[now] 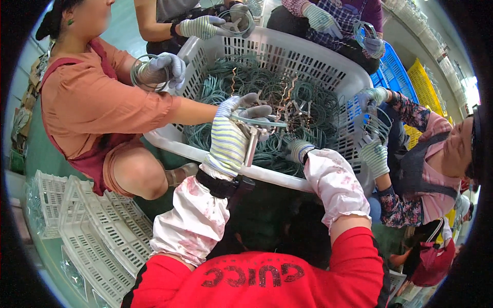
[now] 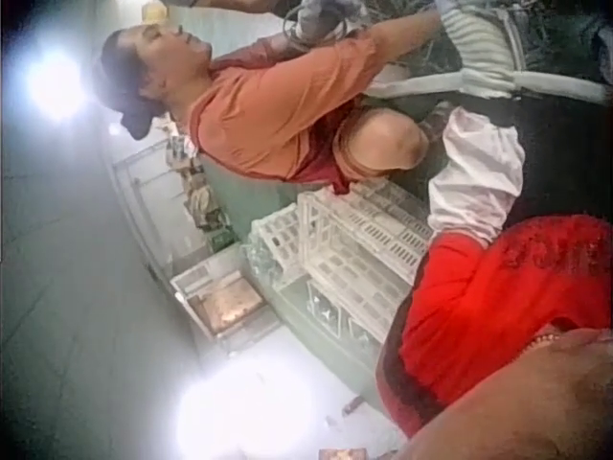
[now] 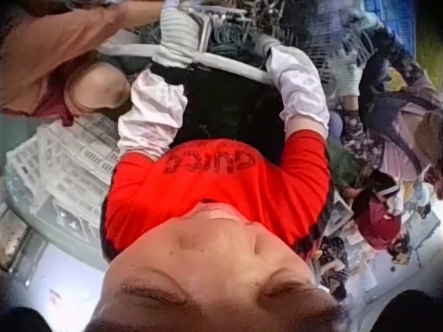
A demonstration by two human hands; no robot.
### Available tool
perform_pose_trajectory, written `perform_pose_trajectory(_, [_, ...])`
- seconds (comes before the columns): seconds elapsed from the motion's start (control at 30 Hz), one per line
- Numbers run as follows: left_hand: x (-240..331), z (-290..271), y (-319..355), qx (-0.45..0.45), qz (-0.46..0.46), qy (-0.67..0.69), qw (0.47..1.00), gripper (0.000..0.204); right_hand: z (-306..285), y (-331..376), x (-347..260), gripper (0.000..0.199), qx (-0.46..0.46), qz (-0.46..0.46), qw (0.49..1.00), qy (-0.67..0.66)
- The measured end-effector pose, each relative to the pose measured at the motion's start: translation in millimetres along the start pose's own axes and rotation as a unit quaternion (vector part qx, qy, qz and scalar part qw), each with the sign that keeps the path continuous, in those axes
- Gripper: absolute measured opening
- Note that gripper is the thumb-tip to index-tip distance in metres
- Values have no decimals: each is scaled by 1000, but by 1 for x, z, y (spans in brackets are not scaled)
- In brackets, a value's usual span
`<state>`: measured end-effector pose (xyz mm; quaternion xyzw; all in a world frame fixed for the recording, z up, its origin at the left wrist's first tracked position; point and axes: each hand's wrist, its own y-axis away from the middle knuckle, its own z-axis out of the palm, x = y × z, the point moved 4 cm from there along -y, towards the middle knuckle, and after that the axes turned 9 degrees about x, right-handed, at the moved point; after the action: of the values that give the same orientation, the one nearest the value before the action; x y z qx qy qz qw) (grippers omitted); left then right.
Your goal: Workers are sorting and organizing metal wire rings from a central basket into smaller containers or groups.
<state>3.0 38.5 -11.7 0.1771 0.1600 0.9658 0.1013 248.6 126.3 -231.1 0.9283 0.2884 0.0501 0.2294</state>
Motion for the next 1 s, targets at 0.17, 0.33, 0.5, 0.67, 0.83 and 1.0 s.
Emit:
perform_pose_trajectory(0.17, [4,-18,-12,-13,40,3,999,35,-39,10,-30,43,29,-36,993,-112])
perform_pose_trajectory(0.33, [34,-50,-75,-47,-11,-117,992,41,-84,33,-12,38,290,-48,847,-444])
perform_pose_trajectory(0.5, [23,-18,-36,5,148,-281,948,52,-153,87,0,44,331,46,594,-732])
perform_pose_trajectory(0.67, [14,16,25,-8,319,-306,897,23,-195,141,-49,39,270,-26,293,-917])
perform_pose_trajectory(0.83, [-12,44,45,-82,422,-482,763,21,-191,150,-47,46,203,-169,282,-922])
perform_pose_trajectory(1.0, [-19,61,58,-177,488,-614,595,23,-199,152,-54,32,213,-153,313,-913])
